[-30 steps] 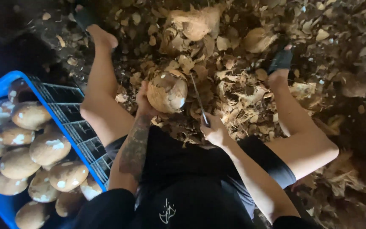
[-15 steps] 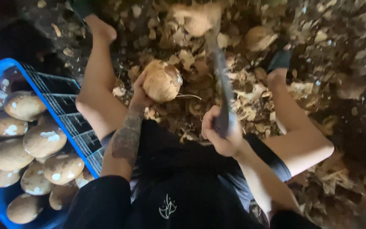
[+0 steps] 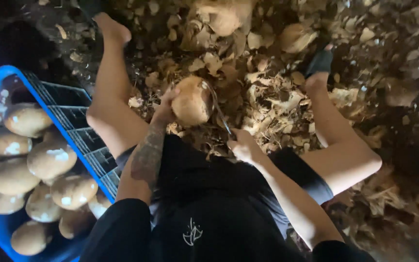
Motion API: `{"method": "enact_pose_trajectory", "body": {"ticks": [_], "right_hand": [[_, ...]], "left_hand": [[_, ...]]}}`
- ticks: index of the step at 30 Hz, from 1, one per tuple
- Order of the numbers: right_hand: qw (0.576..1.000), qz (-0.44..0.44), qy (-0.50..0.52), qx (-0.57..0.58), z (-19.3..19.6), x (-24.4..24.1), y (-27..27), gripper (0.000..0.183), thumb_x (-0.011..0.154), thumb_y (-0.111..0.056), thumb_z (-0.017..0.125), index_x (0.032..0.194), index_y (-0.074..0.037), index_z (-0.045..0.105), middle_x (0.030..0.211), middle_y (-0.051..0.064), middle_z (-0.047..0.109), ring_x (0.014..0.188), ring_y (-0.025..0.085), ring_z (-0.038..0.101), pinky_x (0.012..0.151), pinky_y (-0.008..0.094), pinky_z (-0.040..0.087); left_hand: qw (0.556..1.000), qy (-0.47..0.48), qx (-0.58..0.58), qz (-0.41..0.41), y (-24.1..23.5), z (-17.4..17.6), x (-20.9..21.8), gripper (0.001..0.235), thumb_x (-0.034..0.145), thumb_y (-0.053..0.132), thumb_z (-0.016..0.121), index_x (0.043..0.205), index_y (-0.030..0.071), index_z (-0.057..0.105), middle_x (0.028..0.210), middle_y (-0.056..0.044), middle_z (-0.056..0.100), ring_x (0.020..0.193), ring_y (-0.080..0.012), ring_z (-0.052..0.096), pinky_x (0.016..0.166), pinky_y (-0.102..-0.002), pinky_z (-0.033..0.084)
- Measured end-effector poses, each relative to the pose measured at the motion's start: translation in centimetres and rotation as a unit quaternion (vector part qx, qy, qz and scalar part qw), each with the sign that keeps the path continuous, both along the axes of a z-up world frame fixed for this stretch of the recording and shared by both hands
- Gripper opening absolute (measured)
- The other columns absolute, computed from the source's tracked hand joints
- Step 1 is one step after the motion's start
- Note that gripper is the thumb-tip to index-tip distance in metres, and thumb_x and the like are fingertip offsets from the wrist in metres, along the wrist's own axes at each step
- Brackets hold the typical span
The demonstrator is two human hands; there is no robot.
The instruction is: The person sits on the ground and uses a machete to peel the husk off a coconut. They hold the coconut with their left hand and repeatedly strike it with the machete in their right hand to remove the outer layer. The peeled coconut is then placed into a blue crate filled with other coconuts.
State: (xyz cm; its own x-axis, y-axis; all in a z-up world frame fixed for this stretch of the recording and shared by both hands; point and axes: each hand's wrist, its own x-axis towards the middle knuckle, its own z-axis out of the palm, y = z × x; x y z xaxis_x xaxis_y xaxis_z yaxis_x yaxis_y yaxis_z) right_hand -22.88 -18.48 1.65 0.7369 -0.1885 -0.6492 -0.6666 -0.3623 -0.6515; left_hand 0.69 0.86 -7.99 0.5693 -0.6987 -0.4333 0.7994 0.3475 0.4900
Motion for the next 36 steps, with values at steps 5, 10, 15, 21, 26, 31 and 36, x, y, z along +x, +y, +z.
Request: {"method": "enact_pose_trajectory", "body": {"ticks": [5,10,15,21,26,31,36], "right_hand": [[0.998,0.030,0.017,-0.056,8.0,3.0,2.6,0.038,0.085,-0.023,0.059,0.115,-0.003,0.070,0.091,0.025,0.075,0.098,0.047,0.074,0.088,0.056,0.057],[0.991,0.061,0.081,-0.088,9.0,3.7,3.8,0.046,0.091,-0.029,0.057,0.125,-0.001,0.068,0.097,0.028,0.077,0.106,0.047,0.074,0.095,0.060,0.057],[0.923,-0.232,0.041,0.305,15.2,4.3,5.1,0.025,0.069,-0.014,0.056,0.049,0.002,0.053,0.036,0.022,0.045,0.031,0.034,0.053,0.033,0.038,0.040],[0.835,-0.045,-0.494,0.237,19.2,1.8,2.3,0.015,0.088,0.001,0.066,0.080,-0.004,0.055,0.066,0.014,0.066,0.056,0.027,0.070,0.054,0.026,0.050],[0.984,-0.009,-0.167,0.067,5.3,2.7,2.6,0.015,0.083,-0.012,0.060,0.082,0.000,0.068,0.072,0.023,0.071,0.080,0.041,0.073,0.071,0.048,0.051],[0.999,-0.031,-0.031,0.007,1.2,0.6,3.2,0.027,0.081,-0.016,0.059,0.095,0.003,0.073,0.086,0.030,0.074,0.098,0.052,0.071,0.082,0.058,0.048],[0.999,0.008,0.039,0.027,9.0,2.1,3.7,0.046,0.081,-0.027,0.063,0.118,-0.002,0.072,0.103,0.025,0.077,0.106,0.043,0.073,0.089,0.052,0.053]], "left_hand": [[0.995,0.073,0.032,0.065,-1.5,3.9,-0.7,0.058,0.090,0.050,0.068,0.123,0.002,0.072,0.111,-0.023,0.078,0.106,-0.0304,0.075,0.102,-0.047,0.056],[0.985,0.100,0.016,0.139,-1.2,3.7,-1.5,0.052,0.092,0.050,0.075,0.114,0.003,0.079,0.108,-0.023,0.080,0.097,-0.0327,0.079,0.095,-0.042,0.059],[0.993,-0.086,-0.057,0.048,0.6,-5.2,0.9,0.077,0.082,0.023,0.077,0.150,-0.001,0.049,0.128,-0.034,0.068,0.105,-0.0476,0.075,0.091,-0.069,0.059],[0.987,-0.123,0.057,0.087,-0.5,1.1,-0.1,0.062,0.080,0.027,0.082,0.137,0.009,0.064,0.121,-0.017,0.074,0.104,-0.0305,0.075,0.086,-0.050,0.063],[0.990,-0.121,0.027,0.059,0.3,-1.4,-0.7,0.068,0.087,0.037,0.081,0.147,0.014,0.059,0.137,-0.014,0.066,0.118,-0.0285,0.067,0.097,-0.056,0.055],[0.994,-0.076,0.004,0.084,0.7,-0.9,-1.0,0.069,0.086,0.038,0.079,0.147,0.014,0.059,0.139,-0.015,0.065,0.118,-0.0306,0.067,0.098,-0.057,0.054],[0.996,-0.045,-0.006,0.080,0.3,-1.2,0.3,0.066,0.085,0.043,0.077,0.141,0.013,0.063,0.135,-0.017,0.068,0.116,-0.0340,0.069,0.099,-0.056,0.055]]}}
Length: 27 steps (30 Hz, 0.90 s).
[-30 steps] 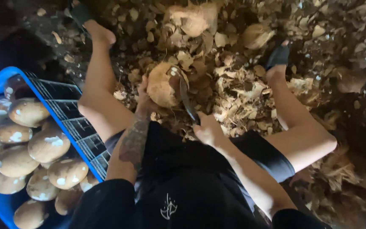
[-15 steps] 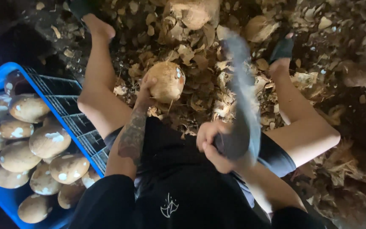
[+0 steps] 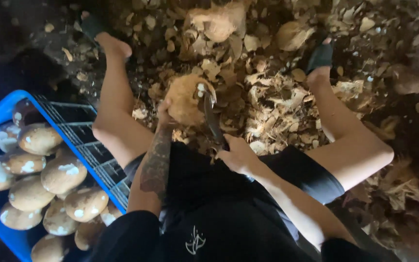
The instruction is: The person sits on the ground and uses a machete to peel the husk off a coconut. They hold the coconut with their left hand and repeatedly strike it with the machete in their right hand to remove the outer layer. The peeled coconut is then placed into a blue crate filled with other coconuts.
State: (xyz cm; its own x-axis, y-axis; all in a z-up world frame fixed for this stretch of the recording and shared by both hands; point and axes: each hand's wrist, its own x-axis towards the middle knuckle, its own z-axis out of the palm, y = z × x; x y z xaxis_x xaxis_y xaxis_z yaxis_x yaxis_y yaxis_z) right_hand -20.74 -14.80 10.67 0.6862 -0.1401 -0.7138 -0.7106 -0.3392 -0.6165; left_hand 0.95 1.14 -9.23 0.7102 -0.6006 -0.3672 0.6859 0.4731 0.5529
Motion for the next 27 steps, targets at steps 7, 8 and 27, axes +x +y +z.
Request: {"method": "enact_pose_trajectory", "body": {"ticks": [7,8,27], "right_hand": [[0.997,0.038,0.044,0.053,4.3,2.2,1.6,0.079,0.094,-0.023,0.056,0.159,0.014,0.032,0.154,0.039,0.046,0.149,0.049,0.041,0.125,0.058,0.032],[0.999,0.030,0.025,0.032,4.7,2.3,1.9,0.074,0.094,-0.023,0.058,0.156,0.014,0.038,0.149,0.039,0.051,0.144,0.048,0.047,0.121,0.057,0.038],[0.991,0.045,0.092,-0.084,-10.5,0.1,-2.0,0.060,0.090,-0.036,0.049,0.129,0.007,0.065,0.133,0.036,0.065,0.133,0.051,0.059,0.111,0.063,0.045]], "left_hand": [[0.999,0.033,-0.019,0.030,-0.7,-0.3,-0.2,0.064,0.083,0.049,0.075,0.135,0.011,0.068,0.132,-0.019,0.070,0.113,-0.0374,0.071,0.101,-0.055,0.056],[0.998,0.043,-0.021,0.038,-0.6,-0.5,-0.2,0.063,0.083,0.050,0.074,0.133,0.011,0.069,0.131,-0.020,0.071,0.113,-0.0382,0.072,0.101,-0.055,0.056],[0.982,0.164,0.023,0.093,-1.9,5.2,-0.9,0.058,0.085,0.060,0.072,0.118,0.012,0.081,0.118,-0.019,0.079,0.102,-0.0355,0.079,0.093,-0.048,0.063]]}}
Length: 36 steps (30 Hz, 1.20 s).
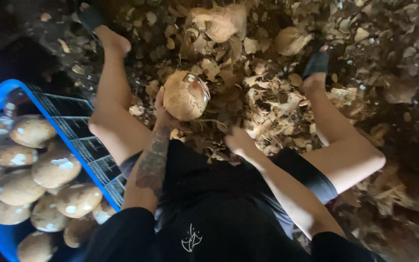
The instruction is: The person sits on the ground and uses a machete to peel the husk off a coconut. They hold the coconut with their left hand and repeatedly strike it with the machete in their right hand to remove the outer layer. The peeled coconut is then placed into a blue crate filled with other coconuts.
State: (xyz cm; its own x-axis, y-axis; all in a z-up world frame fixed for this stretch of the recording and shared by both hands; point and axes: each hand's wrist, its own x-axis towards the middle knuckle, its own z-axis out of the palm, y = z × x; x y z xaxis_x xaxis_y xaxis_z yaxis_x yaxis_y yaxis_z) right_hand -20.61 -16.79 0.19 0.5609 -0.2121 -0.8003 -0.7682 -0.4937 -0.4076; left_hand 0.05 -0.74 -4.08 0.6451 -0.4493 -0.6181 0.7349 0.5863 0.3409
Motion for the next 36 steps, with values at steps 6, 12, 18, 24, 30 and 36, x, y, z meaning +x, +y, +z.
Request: {"method": "enact_pose_trajectory", "body": {"ticks": [6,12,18,24,30,36], "right_hand": [[0.959,-0.143,-0.221,0.106,7.4,0.6,-0.3,0.008,0.088,-0.001,0.054,0.089,-0.005,0.061,0.060,0.012,0.059,0.041,0.022,0.055,0.043,0.033,0.046],[0.797,-0.088,-0.554,0.223,9.1,-0.4,0.0,0.009,0.101,0.006,0.048,0.093,0.010,0.049,0.071,-0.010,0.050,0.062,-0.006,0.030,0.074,0.009,0.043],[0.991,-0.055,-0.122,0.008,1.9,-1.2,-0.2,0.036,0.094,-0.023,0.055,0.116,0.000,0.072,0.102,0.033,0.074,0.110,0.053,0.069,0.094,0.059,0.054],[0.963,-0.090,-0.249,0.047,4.8,-1.1,0.1,0.003,0.083,-0.007,0.059,0.083,-0.009,0.062,0.060,0.016,0.062,0.058,0.033,0.065,0.061,0.040,0.050],[0.808,-0.089,-0.557,0.167,10.3,-2.2,0.8,0.020,0.093,-0.007,0.063,0.077,-0.011,0.051,0.052,0.002,0.047,0.041,0.012,0.048,0.054,0.018,0.041],[0.706,-0.184,-0.670,0.135,22.0,-1.7,3.1,0.033,0.100,-0.012,0.069,0.072,-0.011,0.053,0.069,0.000,0.064,0.062,0.000,0.061,0.087,0.019,0.053]], "left_hand": [[1.000,0.020,-0.008,0.021,0.1,2.4,0.1,0.059,0.086,0.061,0.071,0.119,0.013,0.081,0.121,-0.018,0.078,0.105,-0.0357,0.078,0.098,-0.049,0.061],[0.999,0.047,-0.010,0.012,-0.1,2.1,0.1,0.059,0.086,0.062,0.072,0.116,0.012,0.082,0.119,-0.016,0.079,0.105,-0.0362,0.078,0.100,-0.051,0.062],[0.996,0.034,0.027,-0.076,0.1,0.4,-0.9,0.072,0.079,0.063,0.079,0.128,0.010,0.077,0.132,-0.019,0.073,0.117,-0.0364,0.073,0.110,-0.051,0.054],[0.994,0.044,0.012,-0.096,-0.2,-0.9,-1.2,0.063,0.088,0.060,0.072,0.121,0.007,0.079,0.119,-0.023,0.077,0.104,-0.0381,0.078,0.100,-0.052,0.060],[0.992,0.080,-0.048,-0.086,-0.6,0.4,-0.4,0.067,0.087,0.065,0.068,0.127,0.011,0.078,0.129,-0.021,0.074,0.118,-0.0384,0.073,0.114,-0.051,0.052],[0.995,0.069,-0.043,-0.060,0.1,-0.4,-0.6,0.064,0.089,0.063,0.068,0.125,0.011,0.078,0.128,-0.022,0.074,0.116,-0.0378,0.074,0.112,-0.050,0.053]]}}
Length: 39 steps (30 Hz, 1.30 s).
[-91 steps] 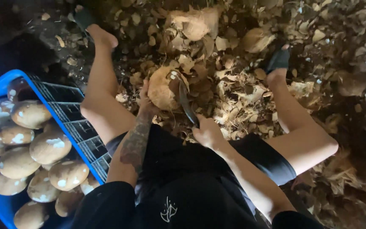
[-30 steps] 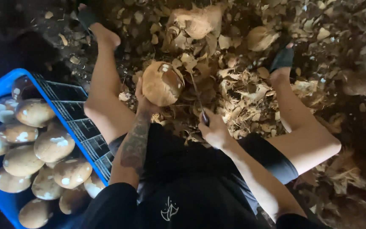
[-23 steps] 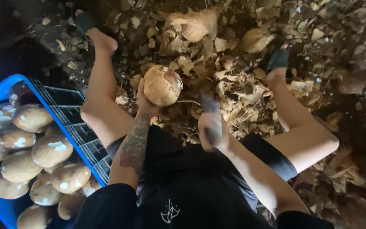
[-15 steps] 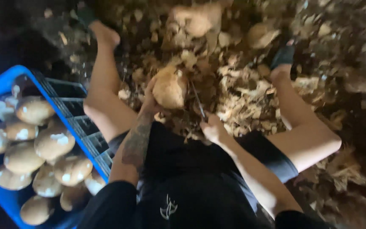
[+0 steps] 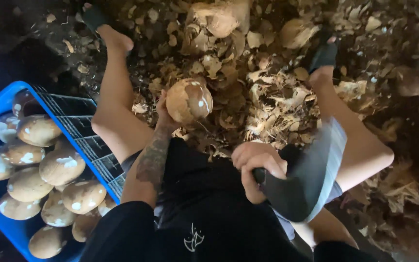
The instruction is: The person sits on the ground and uses a machete to peel the husk off a coconut. They hold the coconut with their left hand and repeatedly strike it with the machete in their right hand to remove the outer layer. The peeled coconut is then placed into a blue crate filled with other coconuts.
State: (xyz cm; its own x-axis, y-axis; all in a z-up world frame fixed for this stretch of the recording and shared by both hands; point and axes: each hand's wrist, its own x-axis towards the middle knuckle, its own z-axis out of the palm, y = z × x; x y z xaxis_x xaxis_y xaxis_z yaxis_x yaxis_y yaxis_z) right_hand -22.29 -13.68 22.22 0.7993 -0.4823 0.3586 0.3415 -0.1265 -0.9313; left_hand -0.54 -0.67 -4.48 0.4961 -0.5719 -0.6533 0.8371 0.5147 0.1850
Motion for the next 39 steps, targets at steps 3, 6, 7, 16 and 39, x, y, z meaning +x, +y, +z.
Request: {"method": "enact_pose_trajectory", "body": {"ticks": [3,6,7,16,39], "right_hand": [[0.970,0.087,0.027,-0.223,-9.9,0.4,-2.7,0.045,0.108,-0.030,0.033,0.071,-0.012,0.051,0.067,0.006,0.048,0.055,0.023,0.042,0.054,0.035,0.033],[0.731,0.193,0.634,-0.163,-15.8,2.6,-1.8,0.053,0.090,-0.033,0.058,0.137,-0.012,0.066,0.120,0.023,0.075,0.118,0.043,0.070,0.099,0.054,0.055],[0.732,0.193,0.632,-0.164,-19.1,0.4,-2.4,0.053,0.090,-0.033,0.058,0.137,-0.012,0.066,0.120,0.023,0.075,0.118,0.043,0.070,0.099,0.054,0.055],[0.935,0.098,0.340,0.014,-8.5,1.4,-2.4,0.019,0.088,-0.007,0.061,0.069,-0.010,0.061,0.050,0.014,0.066,0.045,0.027,0.065,0.047,0.031,0.049],[0.885,0.107,0.405,-0.204,-14.7,1.4,-1.6,0.044,0.088,-0.015,0.061,0.125,0.008,0.059,0.085,0.041,0.070,0.087,0.061,0.069,0.075,0.063,0.053]], "left_hand": [[1.000,-0.011,-0.001,0.006,-0.7,-0.1,-0.1,0.062,0.089,0.062,0.067,0.124,0.011,0.078,0.127,-0.022,0.074,0.115,-0.0375,0.074,0.112,-0.049,0.053],[1.000,-0.028,-0.009,0.006,-1.1,-0.1,0.8,0.061,0.090,0.060,0.067,0.124,0.011,0.078,0.127,-0.022,0.075,0.114,-0.0372,0.075,0.111,-0.049,0.054],[0.999,-0.030,-0.010,0.006,-1.1,0.0,0.3,0.061,0.090,0.060,0.067,0.124,0.011,0.078,0.127,-0.022,0.075,0.114,-0.0372,0.075,0.111,-0.049,0.054],[0.998,-0.049,-0.007,0.037,-0.5,-1.2,0.0,0.056,0.092,0.057,0.067,0.121,0.010,0.078,0.125,-0.023,0.075,0.110,-0.0362,0.076,0.108,-0.048,0.055],[0.993,-0.088,-0.030,0.079,-0.7,-4.4,-1.7,0.044,0.097,0.047,0.066,0.116,0.009,0.078,0.120,-0.024,0.076,0.102,-0.0337,0.078,0.102,-0.044,0.059]]}}
